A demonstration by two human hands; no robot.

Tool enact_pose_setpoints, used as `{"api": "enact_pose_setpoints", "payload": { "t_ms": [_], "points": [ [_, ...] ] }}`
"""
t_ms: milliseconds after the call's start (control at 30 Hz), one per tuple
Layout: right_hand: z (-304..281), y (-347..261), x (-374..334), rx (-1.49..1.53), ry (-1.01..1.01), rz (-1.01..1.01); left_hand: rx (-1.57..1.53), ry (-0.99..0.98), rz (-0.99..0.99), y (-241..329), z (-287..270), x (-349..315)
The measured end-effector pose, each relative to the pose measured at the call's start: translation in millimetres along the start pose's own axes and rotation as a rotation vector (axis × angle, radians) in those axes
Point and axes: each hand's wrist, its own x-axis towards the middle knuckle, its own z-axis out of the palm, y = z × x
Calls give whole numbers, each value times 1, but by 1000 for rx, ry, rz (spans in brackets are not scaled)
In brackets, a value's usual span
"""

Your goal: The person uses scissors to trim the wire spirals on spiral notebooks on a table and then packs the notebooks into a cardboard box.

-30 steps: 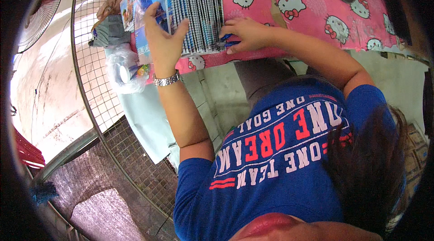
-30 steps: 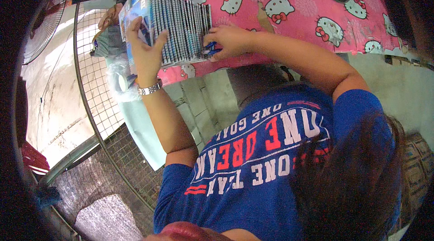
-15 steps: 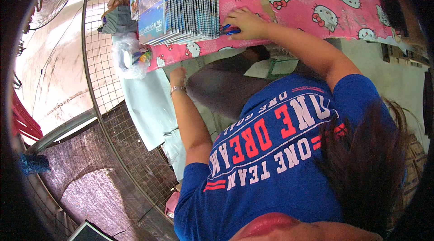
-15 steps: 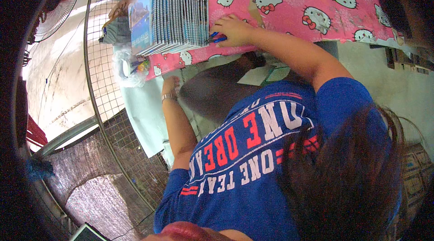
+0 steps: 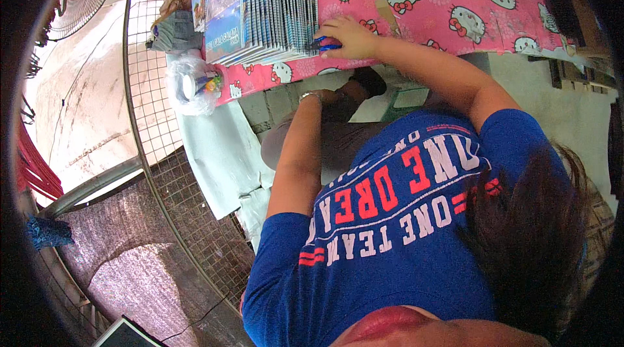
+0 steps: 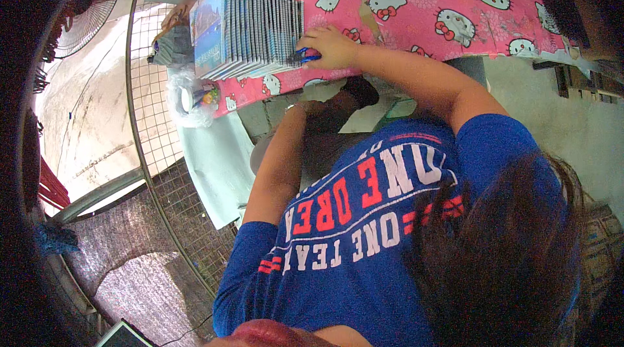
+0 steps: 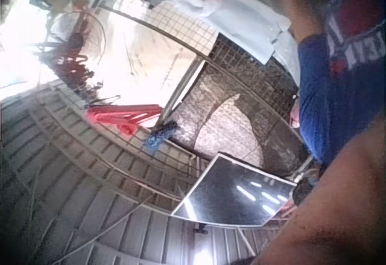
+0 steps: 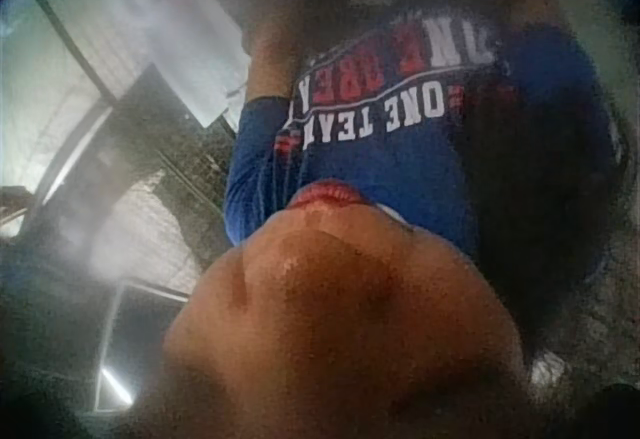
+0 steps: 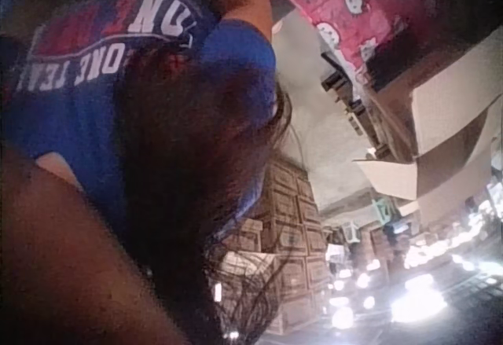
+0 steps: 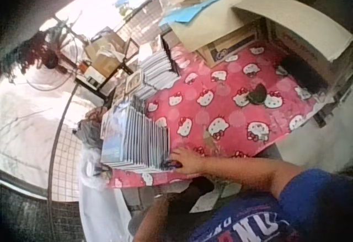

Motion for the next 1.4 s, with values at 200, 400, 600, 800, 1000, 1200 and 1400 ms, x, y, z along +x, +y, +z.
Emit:
{"api": "enact_pose_setpoints", "payload": {
  "t_ms": [200,400,600,800,1000,1200,1400],
  "points": [
    [4,-9,4,44,4,15,148,41,18,33,-2,-14],
    [7,-9,11,76,-4,28,250,108,7,49,7,-24],
    [5,-9,20,248,-258,275,295,154,-22,53,7,-35],
    [-2,-6,17,246,-150,174,140,157,-39,39,4,-23],
    [5,-6,17,104,-138,138,92,133,71,60,-17,-30],
    [1,-2,30,223,-377,303,89,138,77,56,-15,-24],
    [-3,-4,27,231,-292,178,75,134,72,45,0,-10]
  ]
}}
